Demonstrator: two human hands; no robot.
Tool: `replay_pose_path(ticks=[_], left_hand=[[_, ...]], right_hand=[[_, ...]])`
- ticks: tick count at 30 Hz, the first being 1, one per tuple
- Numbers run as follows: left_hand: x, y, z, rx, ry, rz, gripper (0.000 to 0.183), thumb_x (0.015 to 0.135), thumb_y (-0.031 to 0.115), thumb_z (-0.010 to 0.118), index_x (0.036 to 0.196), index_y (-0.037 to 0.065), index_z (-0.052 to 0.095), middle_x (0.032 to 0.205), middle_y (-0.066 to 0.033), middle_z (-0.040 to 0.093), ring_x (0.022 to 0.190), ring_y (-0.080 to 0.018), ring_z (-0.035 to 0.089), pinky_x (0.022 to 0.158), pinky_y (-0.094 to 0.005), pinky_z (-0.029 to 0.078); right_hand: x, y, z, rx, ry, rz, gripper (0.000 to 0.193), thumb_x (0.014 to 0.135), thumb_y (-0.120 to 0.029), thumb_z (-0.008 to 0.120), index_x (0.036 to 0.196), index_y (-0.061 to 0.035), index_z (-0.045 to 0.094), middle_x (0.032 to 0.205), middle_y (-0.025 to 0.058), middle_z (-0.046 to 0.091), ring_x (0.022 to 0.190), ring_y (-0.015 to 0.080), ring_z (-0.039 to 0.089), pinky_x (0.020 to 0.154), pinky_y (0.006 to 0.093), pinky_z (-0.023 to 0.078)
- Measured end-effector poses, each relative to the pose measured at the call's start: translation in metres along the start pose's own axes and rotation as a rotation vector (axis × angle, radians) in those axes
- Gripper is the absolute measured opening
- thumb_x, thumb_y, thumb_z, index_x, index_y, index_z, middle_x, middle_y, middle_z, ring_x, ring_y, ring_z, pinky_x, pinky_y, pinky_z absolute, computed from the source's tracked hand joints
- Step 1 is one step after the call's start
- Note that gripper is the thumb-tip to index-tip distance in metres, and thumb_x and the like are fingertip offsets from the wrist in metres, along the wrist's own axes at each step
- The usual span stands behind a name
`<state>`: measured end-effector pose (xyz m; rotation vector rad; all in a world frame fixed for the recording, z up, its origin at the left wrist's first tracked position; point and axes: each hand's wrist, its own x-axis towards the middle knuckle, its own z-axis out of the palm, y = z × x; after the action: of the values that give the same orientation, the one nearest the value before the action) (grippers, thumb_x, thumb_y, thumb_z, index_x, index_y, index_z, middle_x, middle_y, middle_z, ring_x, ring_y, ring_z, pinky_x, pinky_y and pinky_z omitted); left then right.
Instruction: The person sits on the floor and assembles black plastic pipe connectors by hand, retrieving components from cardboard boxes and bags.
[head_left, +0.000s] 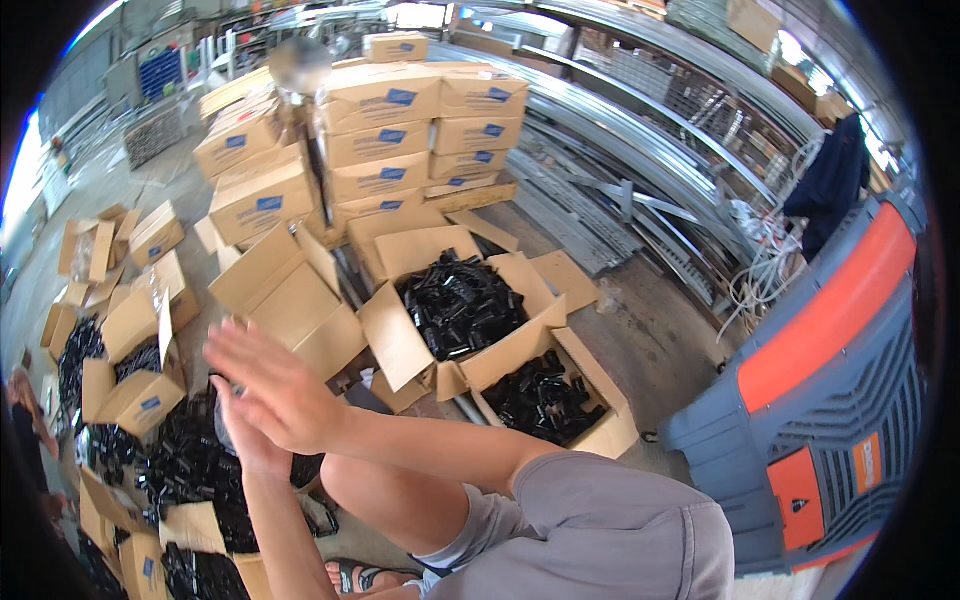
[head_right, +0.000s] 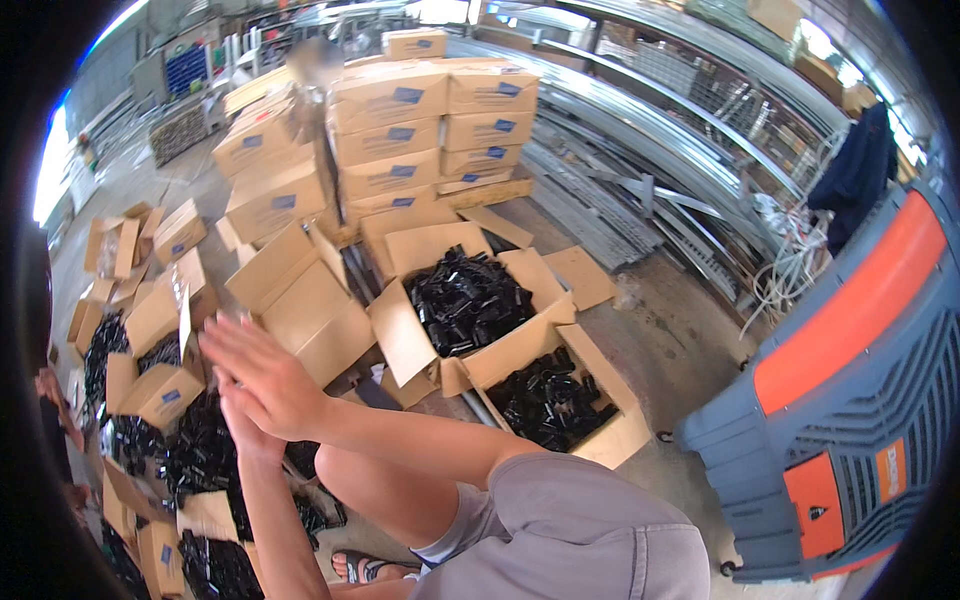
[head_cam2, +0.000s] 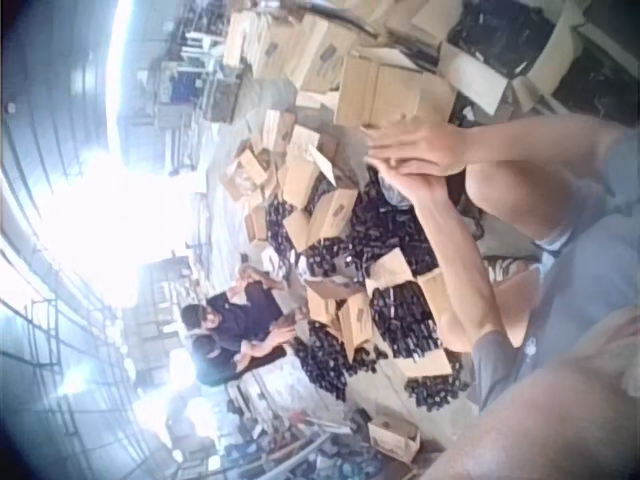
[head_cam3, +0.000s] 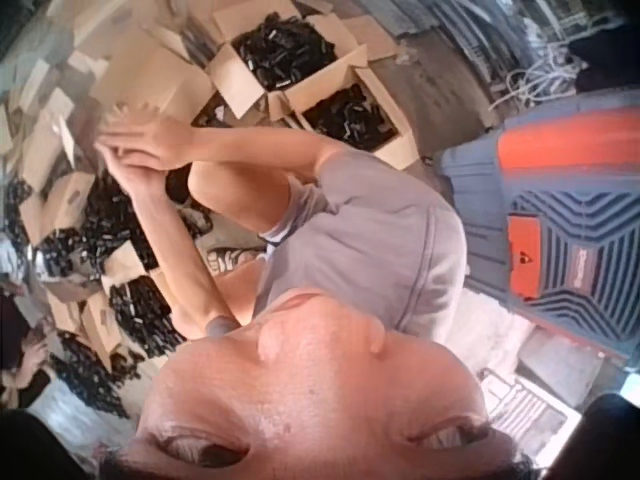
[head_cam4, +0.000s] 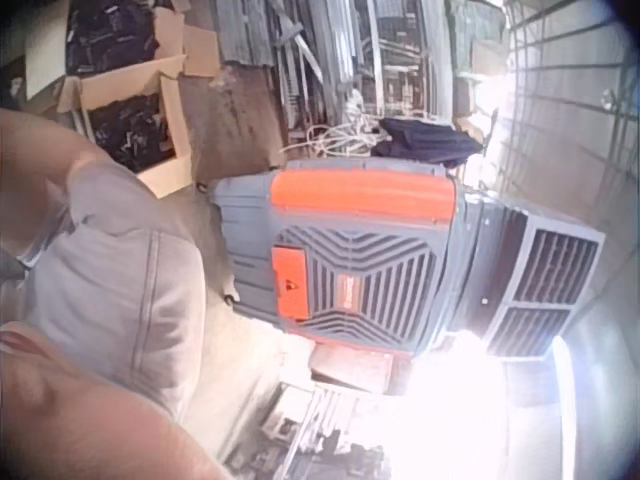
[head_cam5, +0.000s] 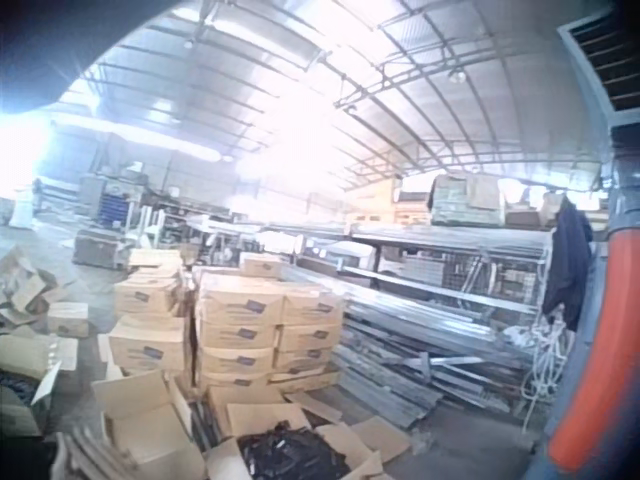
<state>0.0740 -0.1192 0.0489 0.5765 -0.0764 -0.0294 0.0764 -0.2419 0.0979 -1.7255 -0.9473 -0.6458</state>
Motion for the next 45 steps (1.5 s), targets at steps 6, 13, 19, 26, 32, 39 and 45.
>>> replay_pose_path(ticks=[6, 13, 19, 26, 32, 39, 45], left_hand=[[0.014, 0.021, 0.043, 0.553, 0.216, 0.403, 0.069, 0.108, 0.052, 0.031, 0.154, 0.000, 0.035, 0.162, -0.0129, 0.033, 0.153, -0.0250, 0.024, 0.126, -0.0417, 0.011], [0.038, -0.015, 0.039, 0.404, 0.166, 0.046, 0.080, 0.102, 0.062, 0.034, 0.156, 0.003, 0.032, 0.161, -0.0180, 0.032, 0.149, -0.0284, 0.031, 0.122, -0.0429, 0.022], [0.050, 0.041, 0.015, 0.421, 0.309, -0.045, 0.078, 0.098, 0.068, 0.043, 0.147, 0.007, 0.042, 0.148, -0.0155, 0.044, 0.136, -0.0243, 0.043, 0.112, -0.0407, 0.033], [-0.031, 0.204, 0.007, 1.208, 0.513, 0.708, 0.030, 0.102, 0.021, 0.060, 0.117, -0.004, 0.066, 0.107, -0.0110, 0.074, 0.101, -0.0152, 0.068, 0.092, -0.0296, 0.051], [-0.136, 0.205, -0.120, 1.453, 0.697, 0.290, 0.037, 0.102, 0.024, 0.062, 0.128, -0.002, 0.061, 0.112, -0.0127, 0.072, 0.104, -0.0167, 0.066, 0.093, -0.0309, 0.051], [-0.202, 0.179, -0.202, 1.360, 0.883, 0.079, 0.030, 0.102, 0.022, 0.059, 0.119, -0.001, 0.067, 0.094, -0.0107, 0.072, 0.081, -0.0142, 0.069, 0.070, -0.0270, 0.056], [-0.164, 0.152, -0.214, 1.678, 1.054, -0.164, 0.047, 0.098, 0.040, 0.063, 0.076, 0.001, 0.076, 0.051, -0.0071, 0.059, 0.052, -0.0133, 0.062, 0.053, -0.0311, 0.047]], right_hand=[[-0.034, 0.120, 0.020, 0.021, -0.162, 0.587, 0.058, 0.105, -0.040, 0.043, 0.147, -0.0007, 0.046, 0.152, 0.0210, 0.047, 0.142, 0.0330, 0.042, 0.120, 0.0453, 0.028], [0.060, -0.006, -0.016, 0.314, 0.249, 0.416, 0.051, 0.105, -0.037, 0.040, 0.132, 0.0010, 0.060, 0.139, 0.0153, 0.059, 0.128, 0.0244, 0.054, 0.112, 0.0385, 0.038], [-0.065, 0.129, 0.019, -0.090, -0.148, 0.241, 0.044, 0.097, -0.023, 0.052, 0.132, 0.0036, 0.054, 0.127, 0.0270, 0.057, 0.117, 0.0427, 0.056, 0.100, 0.0480, 0.044], [-0.264, 0.202, -0.003, -0.400, -0.746, 0.934, 0.063, 0.086, -0.030, 0.072, 0.141, -0.0076, 0.052, 0.144, 0.0259, 0.048, 0.121, 0.0382, 0.058, 0.095, 0.0524, 0.048], [-0.359, 0.209, -0.018, -0.672, -0.720, 0.792, 0.084, 0.088, -0.037, 0.071, 0.157, -0.0117, 0.030, 0.159, 0.0289, 0.027, 0.140, 0.0452, 0.041, 0.108, 0.0610, 0.037], [-0.299, 0.170, -0.006, -0.221, -0.611, 1.021, 0.059, 0.096, -0.018, 0.060, 0.151, -0.0066, 0.043, 0.142, 0.0253, 0.055, 0.133, 0.0357, 0.053, 0.109, 0.0415, 0.041], [-0.267, 0.169, 0.034, -0.150, -0.473, 1.166, 0.036, 0.099, -0.033, 0.059, 0.098, 0.0015, 0.069, 0.086, 0.0218, 0.071, 0.083, 0.0383, 0.070, 0.073, 0.0437, 0.051]])
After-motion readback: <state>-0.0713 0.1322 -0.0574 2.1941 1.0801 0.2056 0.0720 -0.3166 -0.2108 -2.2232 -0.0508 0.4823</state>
